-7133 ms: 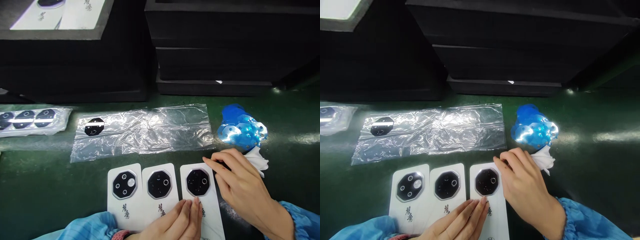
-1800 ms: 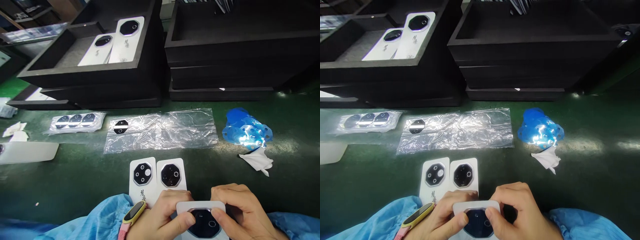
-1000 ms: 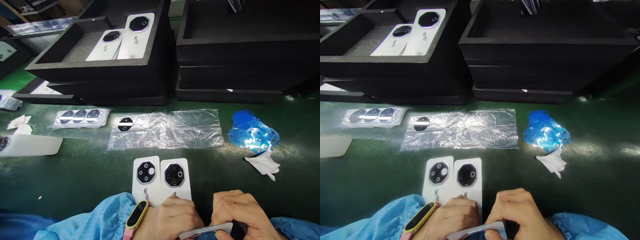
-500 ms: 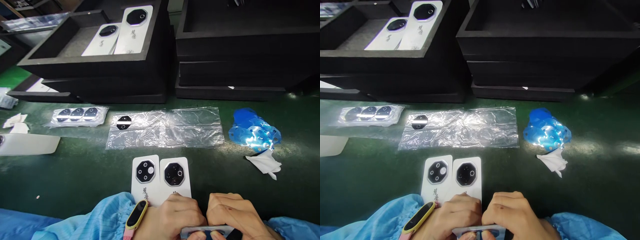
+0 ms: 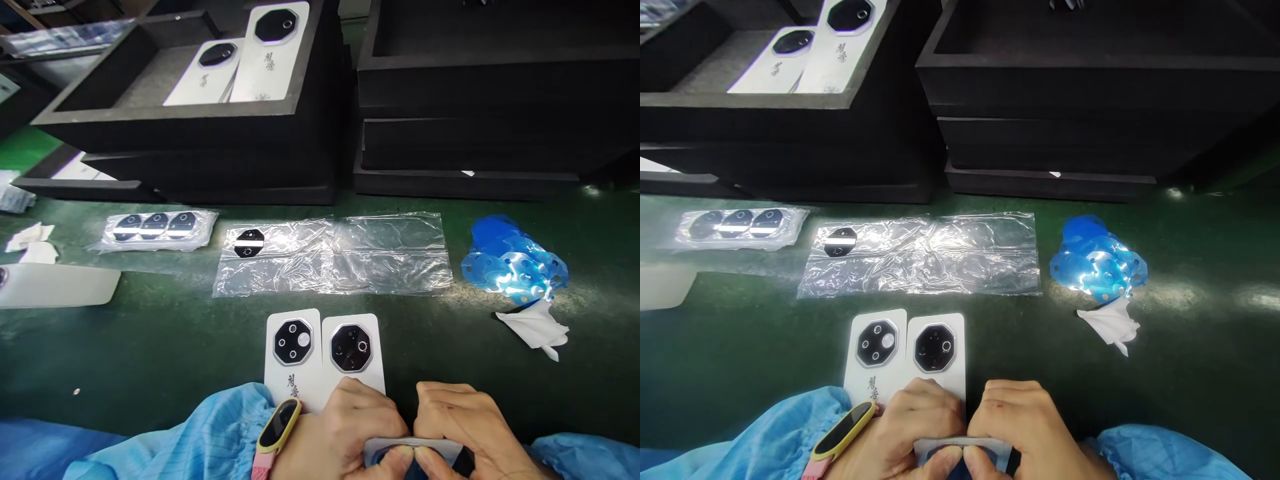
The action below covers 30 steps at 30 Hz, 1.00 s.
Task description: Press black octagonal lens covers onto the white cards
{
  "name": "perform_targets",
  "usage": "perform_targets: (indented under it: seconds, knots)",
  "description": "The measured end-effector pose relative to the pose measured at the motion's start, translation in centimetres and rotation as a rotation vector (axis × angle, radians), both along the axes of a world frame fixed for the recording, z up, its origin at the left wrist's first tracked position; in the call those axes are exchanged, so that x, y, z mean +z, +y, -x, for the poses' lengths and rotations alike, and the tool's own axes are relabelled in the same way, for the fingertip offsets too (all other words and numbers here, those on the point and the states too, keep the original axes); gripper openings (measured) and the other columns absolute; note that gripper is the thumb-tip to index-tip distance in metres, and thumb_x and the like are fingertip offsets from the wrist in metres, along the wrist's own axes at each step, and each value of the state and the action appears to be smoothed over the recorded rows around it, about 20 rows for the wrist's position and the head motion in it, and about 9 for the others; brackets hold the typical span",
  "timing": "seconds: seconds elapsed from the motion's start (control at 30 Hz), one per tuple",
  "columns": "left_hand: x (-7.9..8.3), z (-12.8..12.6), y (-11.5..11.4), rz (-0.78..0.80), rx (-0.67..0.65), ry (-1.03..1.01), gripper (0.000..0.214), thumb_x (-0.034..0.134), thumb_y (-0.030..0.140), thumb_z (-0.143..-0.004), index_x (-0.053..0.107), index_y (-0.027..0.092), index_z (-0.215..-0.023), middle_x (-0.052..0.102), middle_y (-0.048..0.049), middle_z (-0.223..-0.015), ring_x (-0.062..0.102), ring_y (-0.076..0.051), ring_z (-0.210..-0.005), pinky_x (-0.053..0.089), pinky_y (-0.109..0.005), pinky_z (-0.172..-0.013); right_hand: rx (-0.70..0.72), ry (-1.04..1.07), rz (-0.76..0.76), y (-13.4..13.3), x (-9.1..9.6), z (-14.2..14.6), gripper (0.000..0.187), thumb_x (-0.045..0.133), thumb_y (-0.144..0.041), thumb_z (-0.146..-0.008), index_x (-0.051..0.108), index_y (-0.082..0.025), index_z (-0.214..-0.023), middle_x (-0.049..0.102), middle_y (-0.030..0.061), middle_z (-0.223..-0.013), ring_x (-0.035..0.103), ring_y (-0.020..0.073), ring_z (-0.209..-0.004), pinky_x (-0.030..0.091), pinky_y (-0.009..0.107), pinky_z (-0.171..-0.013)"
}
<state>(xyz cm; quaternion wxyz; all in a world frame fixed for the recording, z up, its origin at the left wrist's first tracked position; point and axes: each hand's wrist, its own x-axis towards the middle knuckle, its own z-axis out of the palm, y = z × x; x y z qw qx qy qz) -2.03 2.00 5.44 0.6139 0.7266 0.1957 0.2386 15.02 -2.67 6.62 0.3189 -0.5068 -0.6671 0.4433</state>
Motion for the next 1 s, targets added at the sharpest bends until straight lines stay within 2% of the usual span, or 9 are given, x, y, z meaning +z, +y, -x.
perform_targets:
  seconds: [0.2,0.33,0.47,0.63,0.73,0.87,1.0]
  knots:
    - [0.5,-0.2,0.6,0.214,-0.013,0.102,0.028,0.042,0.025,-0.088,0.031,0.019,-0.063,0.030,0.0050,-0.053,0.028,-0.008,-0.046,0.023,-0.023,-0.045,0.060,0.180,0.179,1.2,-0.4,-0.3,0.050,0.040,-0.050,-0.095,0.037,-0.019,-0.057,0.036,-0.0057,-0.051,0.036,0.0077,-0.046,0.033,0.020,-0.047]
    - [1.2,-0.5,1.1,0.453,-0.028,0.175,0.032,0.040,0.036,-0.091,0.036,0.018,-0.065,0.032,0.0049,-0.056,0.028,-0.008,-0.049,0.023,-0.020,-0.043,0.067,0.199,0.291,1.6,-0.4,-1.0,0.055,0.036,-0.064,-0.092,0.038,-0.020,-0.059,0.036,-0.0053,-0.053,0.037,0.0096,-0.049,0.033,0.022,-0.051]
    - [1.2,-0.3,1.0,0.424,-0.019,0.178,0.045,0.031,0.049,-0.096,0.033,0.018,-0.064,0.029,0.0050,-0.055,0.027,-0.009,-0.051,0.024,-0.023,-0.047,0.065,0.208,0.330,1.8,0.0,-1.3,0.053,0.036,-0.064,-0.092,0.043,-0.020,-0.063,0.044,-0.0039,-0.058,0.043,0.0115,-0.055,0.037,0.022,-0.058]
    - [1.1,-0.3,0.8,0.430,-0.025,0.217,0.050,0.028,0.055,-0.096,0.031,0.018,-0.061,0.029,0.0047,-0.054,0.029,-0.009,-0.050,0.026,-0.024,-0.049,0.110,0.236,0.387,1.9,0.2,-1.3,0.054,0.036,-0.065,-0.092,0.041,-0.020,-0.062,0.040,-0.0046,-0.057,0.040,0.0105,-0.054,0.034,0.022,-0.055]
    - [1.5,-0.5,0.9,0.476,-0.016,0.238,0.053,0.027,0.060,-0.094,0.032,0.018,-0.061,0.030,0.0043,-0.055,0.029,-0.010,-0.052,0.026,-0.025,-0.050,0.137,0.210,0.379,2.0,0.0,-1.4,0.054,0.038,-0.061,-0.093,0.039,-0.019,-0.060,0.036,-0.0055,-0.055,0.036,0.0093,-0.052,0.033,0.022,-0.055]
    - [2.0,-0.7,1.0,0.588,0.056,0.231,0.060,0.028,0.072,-0.087,0.036,0.019,-0.060,0.034,0.0029,-0.058,0.030,-0.011,-0.055,0.028,-0.025,-0.050,0.116,0.254,0.428,2.1,-0.3,-1.5,0.057,0.039,-0.066,-0.091,0.039,-0.019,-0.060,0.037,-0.0048,-0.056,0.038,0.0099,-0.054,0.033,0.022,-0.055]
    - [1.6,-0.7,1.1,0.664,0.039,0.192,0.057,0.032,0.069,-0.087,0.041,0.018,-0.063,0.039,0.0020,-0.059,0.033,-0.011,-0.057,0.030,-0.025,-0.054,0.086,0.287,0.465,2.1,-0.2,-1.6,0.057,0.040,-0.069,-0.088,0.042,-0.019,-0.060,0.040,-0.0036,-0.057,0.040,0.0110,-0.055,0.035,0.022,-0.054]
